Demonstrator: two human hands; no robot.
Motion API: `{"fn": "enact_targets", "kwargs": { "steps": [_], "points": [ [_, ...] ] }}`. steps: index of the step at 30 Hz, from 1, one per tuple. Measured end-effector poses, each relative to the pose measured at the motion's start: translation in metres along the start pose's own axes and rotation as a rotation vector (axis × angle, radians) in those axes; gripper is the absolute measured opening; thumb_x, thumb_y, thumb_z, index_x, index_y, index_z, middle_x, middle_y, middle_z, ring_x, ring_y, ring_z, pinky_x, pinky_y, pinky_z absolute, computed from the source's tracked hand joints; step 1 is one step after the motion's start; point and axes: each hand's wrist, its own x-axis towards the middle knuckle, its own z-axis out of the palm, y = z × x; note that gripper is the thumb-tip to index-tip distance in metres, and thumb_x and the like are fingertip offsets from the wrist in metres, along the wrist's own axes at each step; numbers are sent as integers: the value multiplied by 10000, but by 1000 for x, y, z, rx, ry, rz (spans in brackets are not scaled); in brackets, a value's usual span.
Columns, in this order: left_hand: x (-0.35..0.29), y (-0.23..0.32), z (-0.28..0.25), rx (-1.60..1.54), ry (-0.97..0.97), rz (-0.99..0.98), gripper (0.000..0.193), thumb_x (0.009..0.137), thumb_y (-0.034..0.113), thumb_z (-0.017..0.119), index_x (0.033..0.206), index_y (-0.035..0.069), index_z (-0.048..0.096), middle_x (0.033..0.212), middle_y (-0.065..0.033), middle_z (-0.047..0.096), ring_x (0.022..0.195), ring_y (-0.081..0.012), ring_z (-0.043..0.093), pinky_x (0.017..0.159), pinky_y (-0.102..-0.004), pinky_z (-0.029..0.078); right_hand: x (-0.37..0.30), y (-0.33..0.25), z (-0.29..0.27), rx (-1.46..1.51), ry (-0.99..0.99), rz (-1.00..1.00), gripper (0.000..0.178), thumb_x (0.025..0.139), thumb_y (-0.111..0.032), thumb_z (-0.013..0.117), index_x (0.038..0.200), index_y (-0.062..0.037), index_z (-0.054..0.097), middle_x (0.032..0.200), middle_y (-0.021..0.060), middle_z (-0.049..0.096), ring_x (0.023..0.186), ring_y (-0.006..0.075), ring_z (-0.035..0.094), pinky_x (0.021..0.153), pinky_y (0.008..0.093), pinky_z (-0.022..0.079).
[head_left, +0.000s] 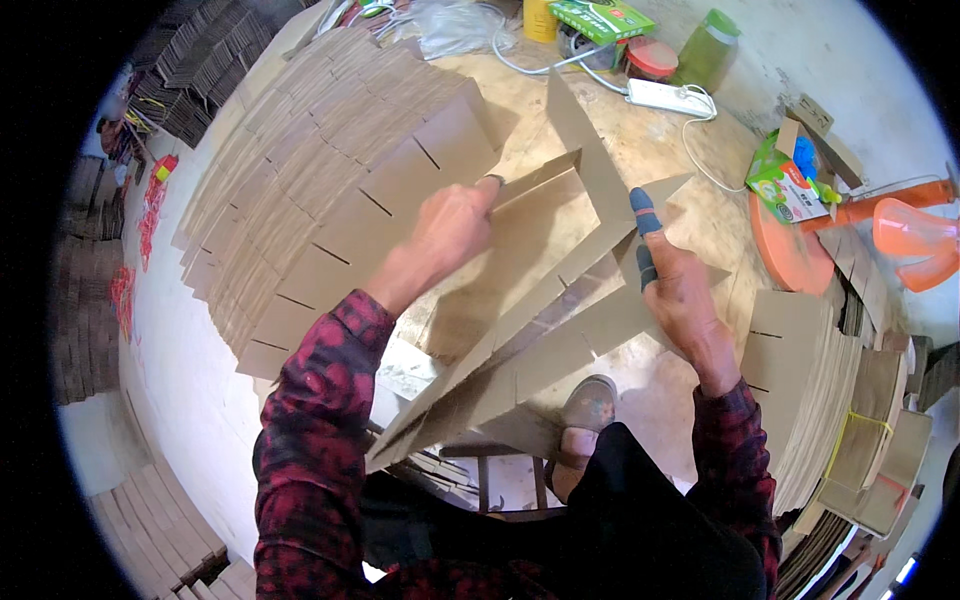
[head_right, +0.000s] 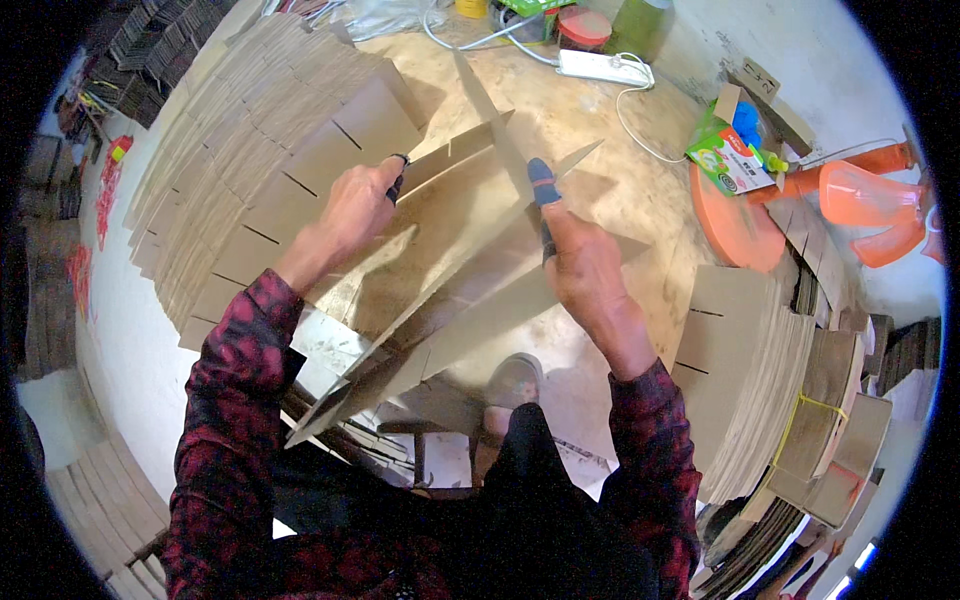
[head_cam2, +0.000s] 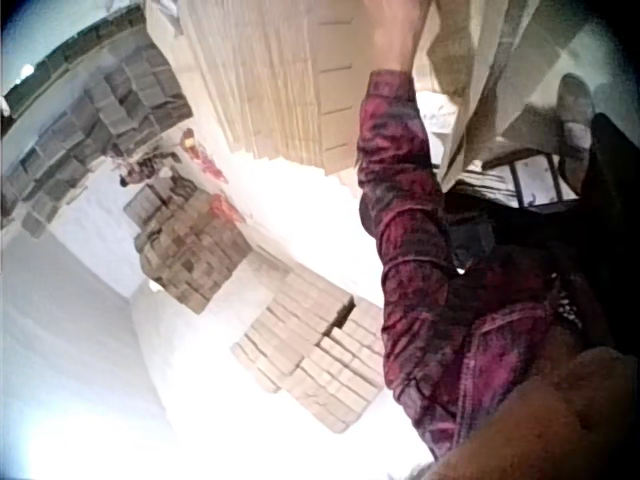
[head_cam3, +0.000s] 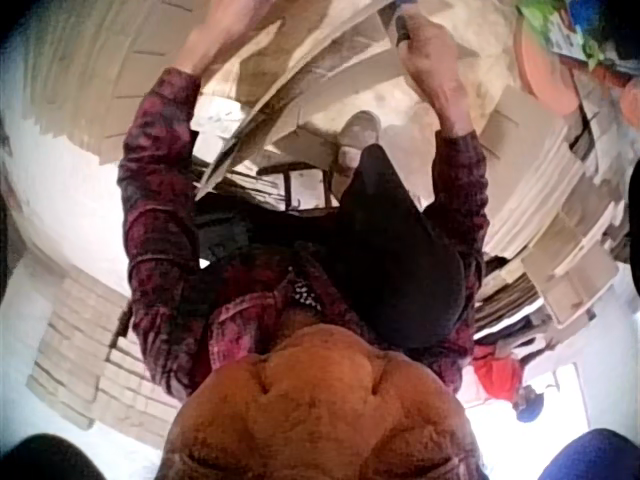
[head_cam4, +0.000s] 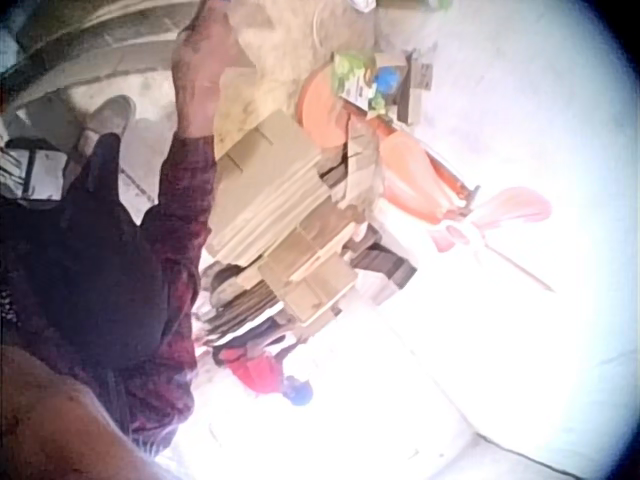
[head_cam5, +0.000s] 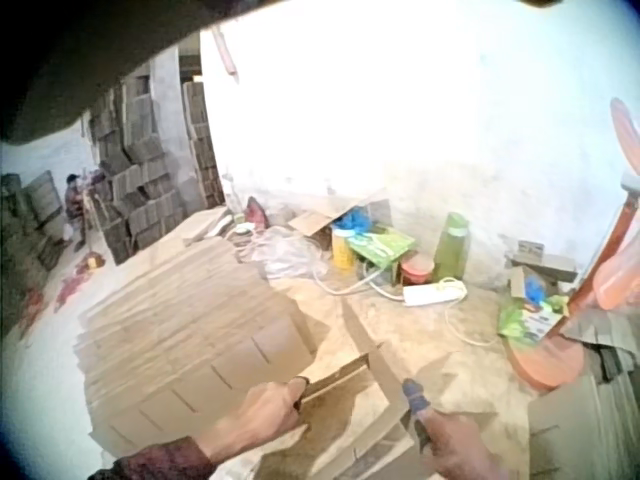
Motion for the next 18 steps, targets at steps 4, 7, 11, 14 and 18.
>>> {"fn": "enact_targets", "kwargs": {
  "steps": [4, 7, 11, 14, 18],
  "points": [
    [22, -6, 16, -61, 77, 29, 130, 745, -33, 514, 862, 22, 520, 720, -255, 580, 708, -444, 581, 600, -500, 445, 1, -10, -9, 121, -102, 18, 621, 684, 48, 510, 1284, -107, 473, 787, 212, 589, 716, 422, 574, 615, 504, 436],
    [35, -10, 22, -72, 60, -3, 141, 762, 1, 512, 894, 28, 555, 753, -245, 611, 747, -433, 607, 642, -502, 468, -2, -12, -7, -23, -186, -52, 542, 704, 21, 506, 1234, -90, 485, 795, 221, 597, 765, 426, 584, 658, 502, 455],
    [41, -5, 18, -97, 80, 32, 140, 782, 26, 510, 908, 34, 570, 741, -237, 622, 749, -427, 621, 673, -508, 475, 14, -5, 11, -131, -221, 87, 397, 727, 4, 507, 1118, -58, 489, 810, 215, 616, 810, 430, 598, 693, 510, 475],
    [41, 13, 5, -46, -68, -68, 138, 765, 28, 547, 900, 23, 572, 954, -252, 629, 922, -428, 607, 774, -506, 481, 16, 2, 26, -236, -311, 98, 335, 764, -5, 500, 1095, -54, 487, 855, 204, 631, 832, 431, 604, 699, 521, 480],
    [-17, 32, 4, 75, 160, 484, 230, 655, 32, 616, 881, 16, 578, 1312, -218, 455, 1238, -455, 400, 971, -507, 411, 11, 21, 17, -252, -290, -117, 242, 830, -61, 499, 1072, -73, 503, 895, 185, 634, 878, 396, 613, 705, 498, 490]
  ]
}}
